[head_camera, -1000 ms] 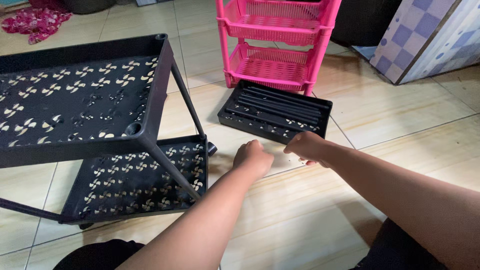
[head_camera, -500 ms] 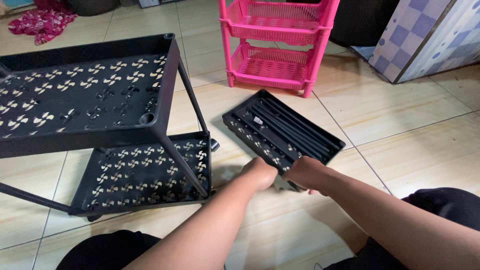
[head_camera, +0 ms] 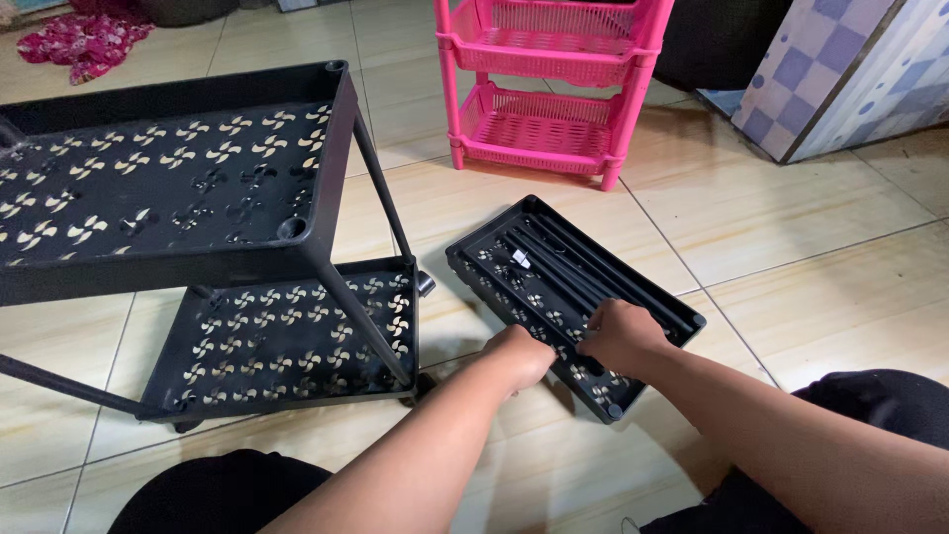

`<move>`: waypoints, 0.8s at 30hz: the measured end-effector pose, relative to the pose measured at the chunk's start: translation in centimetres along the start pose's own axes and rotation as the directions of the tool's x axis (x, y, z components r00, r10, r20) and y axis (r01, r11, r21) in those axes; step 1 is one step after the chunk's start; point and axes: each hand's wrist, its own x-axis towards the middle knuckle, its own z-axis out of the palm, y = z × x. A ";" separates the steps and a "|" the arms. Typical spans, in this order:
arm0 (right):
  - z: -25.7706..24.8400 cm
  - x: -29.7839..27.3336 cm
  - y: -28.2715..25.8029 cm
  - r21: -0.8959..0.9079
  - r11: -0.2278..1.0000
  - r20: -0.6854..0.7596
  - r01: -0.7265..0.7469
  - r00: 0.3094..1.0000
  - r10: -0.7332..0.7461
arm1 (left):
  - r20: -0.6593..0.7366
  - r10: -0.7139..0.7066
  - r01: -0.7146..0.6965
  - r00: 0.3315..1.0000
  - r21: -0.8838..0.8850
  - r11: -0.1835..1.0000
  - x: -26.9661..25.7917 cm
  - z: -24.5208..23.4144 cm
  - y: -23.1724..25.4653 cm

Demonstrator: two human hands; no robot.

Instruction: The person assembles a black plastic rolling rack by inserting vertical poles into perforated trays and securing them with small fasteners. They attach wheels to the base tray, stack additional trays, and connect the frame with poles and clips.

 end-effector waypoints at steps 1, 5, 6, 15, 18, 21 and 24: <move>0.4 0.2 0.2 -0.008 1.000 0.011 0.006 1.000 -0.006 | 0.000 -0.009 0.009 1.000 0.004 1.000 0.2 0.0 0.0; 1.6 0.7 0.7 -0.028 0.998 0.072 0.056 0.996 -0.053 | -0.089 0.072 -0.075 0.993 -0.031 0.997 1.1 0.5 -0.3; 1.8 0.8 0.8 -0.030 0.997 0.093 0.074 0.993 -0.070 | -0.089 0.069 -0.073 0.994 -0.034 0.997 1.3 0.5 -0.3; -0.6 -0.4 -1.5 0.134 0.990 0.223 -0.038 0.975 0.007 | -0.015 -0.010 0.010 1.000 -0.016 1.000 0.0 -0.5 0.7; -2.4 -1.6 -2.9 0.141 0.983 0.287 -0.114 0.955 0.069 | -0.132 0.075 -0.071 0.988 0.034 0.997 -1.1 -1.4 1.6; -4.5 -3.2 -4.1 0.356 0.934 0.140 -0.008 0.989 -0.045 | -0.355 0.199 -0.211 0.914 0.004 0.977 -3.2 -2.7 2.8; -7.4 -4.3 -6.8 0.515 0.837 -0.039 0.186 0.980 -0.193 | -0.572 0.313 -0.407 0.758 -0.040 0.912 -6.6 -5.0 4.4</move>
